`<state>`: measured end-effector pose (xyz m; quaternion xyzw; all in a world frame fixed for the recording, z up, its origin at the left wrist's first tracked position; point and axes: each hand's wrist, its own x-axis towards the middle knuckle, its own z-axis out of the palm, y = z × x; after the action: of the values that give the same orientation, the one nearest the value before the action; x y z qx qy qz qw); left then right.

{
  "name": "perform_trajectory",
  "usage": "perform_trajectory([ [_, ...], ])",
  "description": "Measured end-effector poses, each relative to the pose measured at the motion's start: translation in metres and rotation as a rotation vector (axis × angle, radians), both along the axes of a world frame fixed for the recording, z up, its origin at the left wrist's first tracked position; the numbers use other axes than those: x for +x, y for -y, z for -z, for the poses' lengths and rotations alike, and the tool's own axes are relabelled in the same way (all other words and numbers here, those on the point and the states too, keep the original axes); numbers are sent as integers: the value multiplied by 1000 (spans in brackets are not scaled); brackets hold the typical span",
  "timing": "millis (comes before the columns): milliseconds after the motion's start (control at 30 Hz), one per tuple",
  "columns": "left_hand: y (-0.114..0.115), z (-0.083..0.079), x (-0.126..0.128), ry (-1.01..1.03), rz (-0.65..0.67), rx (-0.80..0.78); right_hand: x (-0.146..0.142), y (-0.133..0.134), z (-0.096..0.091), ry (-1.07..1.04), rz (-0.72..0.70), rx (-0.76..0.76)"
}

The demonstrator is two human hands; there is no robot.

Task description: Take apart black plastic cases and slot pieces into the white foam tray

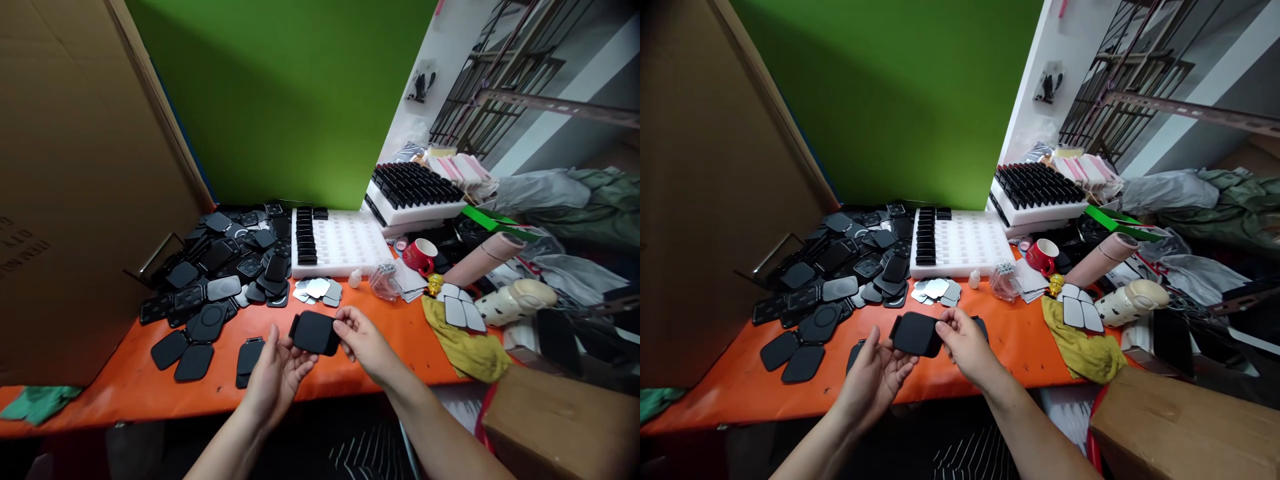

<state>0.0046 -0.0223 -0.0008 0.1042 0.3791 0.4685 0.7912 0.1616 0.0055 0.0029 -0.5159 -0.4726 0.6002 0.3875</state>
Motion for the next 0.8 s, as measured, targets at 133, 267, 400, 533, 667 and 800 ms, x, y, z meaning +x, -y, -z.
perform_trajectory([
  [133,1,0,4,99,-146,82,-18,19,13,-305,47,-261],
  [267,2,-3,4,148,-165,40,-30,34,19,-121,76,-81],
  [400,3,-1,3,192,-143,14,-27,32,11,300,154,413],
  [533,5,0,7,241,-152,-6,-28,26,0,505,82,595],
  [667,8,0,9,219,-151,-6,-33,25,-1,545,73,603],
  [800,10,3,9,161,-133,15,-31,25,1,540,68,584],
])
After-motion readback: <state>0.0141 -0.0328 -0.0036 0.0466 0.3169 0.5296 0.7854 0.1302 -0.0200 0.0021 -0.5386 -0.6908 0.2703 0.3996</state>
